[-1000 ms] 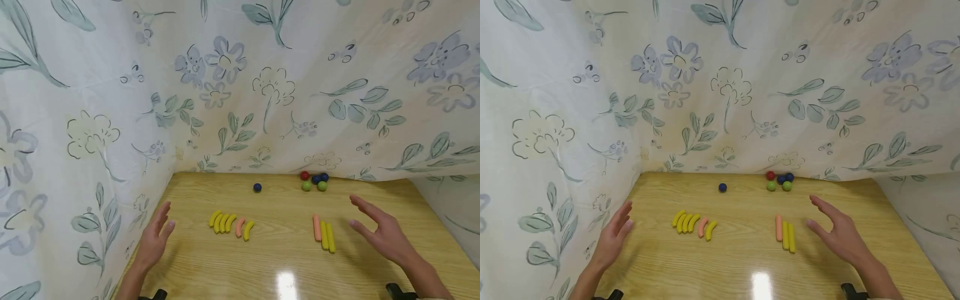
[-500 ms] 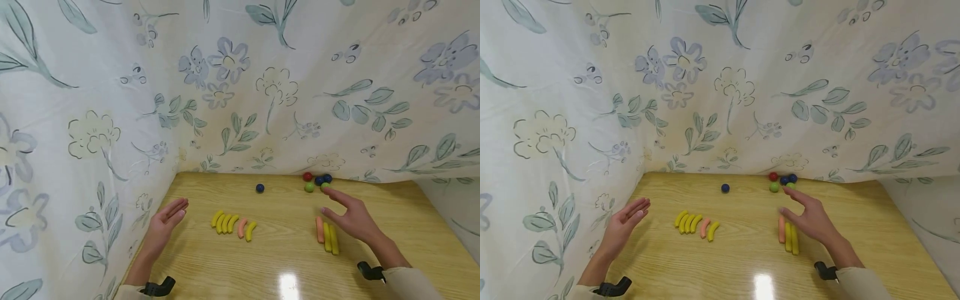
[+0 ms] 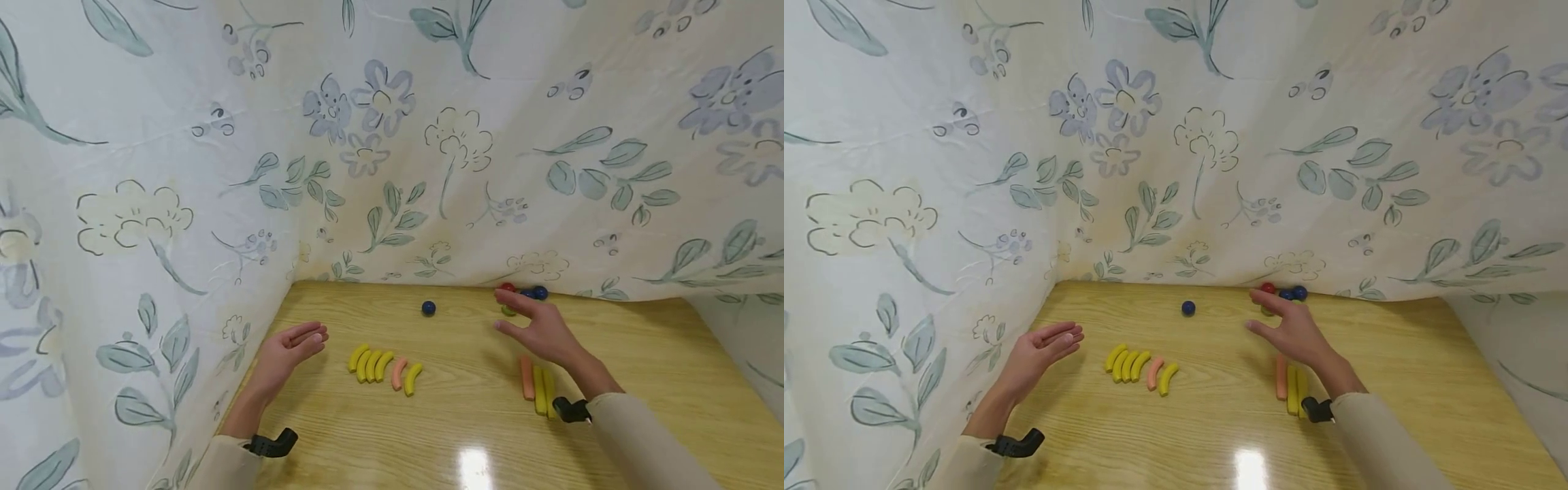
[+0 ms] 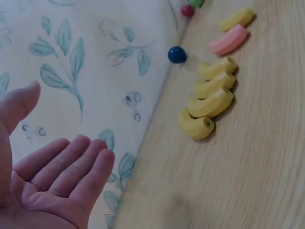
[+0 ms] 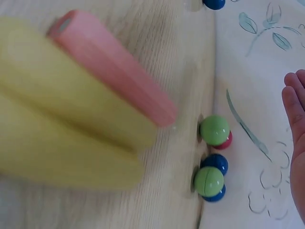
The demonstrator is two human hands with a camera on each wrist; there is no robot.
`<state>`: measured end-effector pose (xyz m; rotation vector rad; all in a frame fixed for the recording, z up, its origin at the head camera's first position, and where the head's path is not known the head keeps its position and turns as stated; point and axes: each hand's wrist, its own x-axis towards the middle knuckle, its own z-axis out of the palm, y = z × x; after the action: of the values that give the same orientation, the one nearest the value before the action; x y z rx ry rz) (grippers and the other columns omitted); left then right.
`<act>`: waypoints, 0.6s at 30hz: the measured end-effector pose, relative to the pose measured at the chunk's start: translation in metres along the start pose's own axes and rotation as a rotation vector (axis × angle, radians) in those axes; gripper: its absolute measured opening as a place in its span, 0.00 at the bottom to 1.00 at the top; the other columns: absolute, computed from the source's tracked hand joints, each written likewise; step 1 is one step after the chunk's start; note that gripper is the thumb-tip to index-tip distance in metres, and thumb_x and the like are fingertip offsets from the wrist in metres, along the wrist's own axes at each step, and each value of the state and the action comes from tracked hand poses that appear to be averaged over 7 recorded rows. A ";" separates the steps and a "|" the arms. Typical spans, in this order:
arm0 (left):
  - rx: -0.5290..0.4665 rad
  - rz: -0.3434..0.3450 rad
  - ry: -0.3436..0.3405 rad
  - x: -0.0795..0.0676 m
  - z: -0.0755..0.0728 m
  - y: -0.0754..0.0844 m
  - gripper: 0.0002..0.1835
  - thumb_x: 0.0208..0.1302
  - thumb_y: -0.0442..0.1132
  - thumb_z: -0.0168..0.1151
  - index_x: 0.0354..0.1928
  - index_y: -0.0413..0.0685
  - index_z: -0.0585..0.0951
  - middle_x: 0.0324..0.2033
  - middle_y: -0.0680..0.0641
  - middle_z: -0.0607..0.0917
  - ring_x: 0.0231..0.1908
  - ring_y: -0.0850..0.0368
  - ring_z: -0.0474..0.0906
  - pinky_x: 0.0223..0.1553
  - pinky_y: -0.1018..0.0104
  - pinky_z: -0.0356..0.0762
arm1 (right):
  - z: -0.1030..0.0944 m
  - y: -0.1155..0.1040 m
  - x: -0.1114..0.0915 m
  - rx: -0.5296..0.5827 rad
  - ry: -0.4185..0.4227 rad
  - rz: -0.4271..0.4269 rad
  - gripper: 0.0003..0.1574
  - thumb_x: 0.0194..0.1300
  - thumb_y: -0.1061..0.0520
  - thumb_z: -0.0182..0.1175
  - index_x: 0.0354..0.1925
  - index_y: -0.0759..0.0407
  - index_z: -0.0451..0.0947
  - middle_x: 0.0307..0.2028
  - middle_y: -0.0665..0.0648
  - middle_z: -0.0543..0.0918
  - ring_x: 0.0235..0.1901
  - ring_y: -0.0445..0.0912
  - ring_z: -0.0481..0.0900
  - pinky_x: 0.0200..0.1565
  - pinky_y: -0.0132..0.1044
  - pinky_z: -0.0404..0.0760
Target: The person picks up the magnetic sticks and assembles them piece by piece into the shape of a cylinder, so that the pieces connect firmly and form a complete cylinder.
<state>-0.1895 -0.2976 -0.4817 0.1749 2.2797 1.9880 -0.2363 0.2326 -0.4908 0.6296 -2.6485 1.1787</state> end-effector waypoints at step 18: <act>0.059 -0.231 0.015 0.036 0.023 -0.013 0.32 0.78 0.42 0.70 0.73 0.27 0.75 0.66 0.27 0.83 0.61 0.37 0.88 0.63 0.47 0.86 | 0.031 0.012 0.073 0.148 -0.082 0.001 0.37 0.73 0.52 0.75 0.73 0.63 0.79 0.68 0.68 0.84 0.65 0.68 0.85 0.67 0.63 0.81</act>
<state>-0.2218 -0.2713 -0.4978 -0.0956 2.2521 1.8146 -0.3067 0.1945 -0.4955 0.7163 -2.6452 1.3881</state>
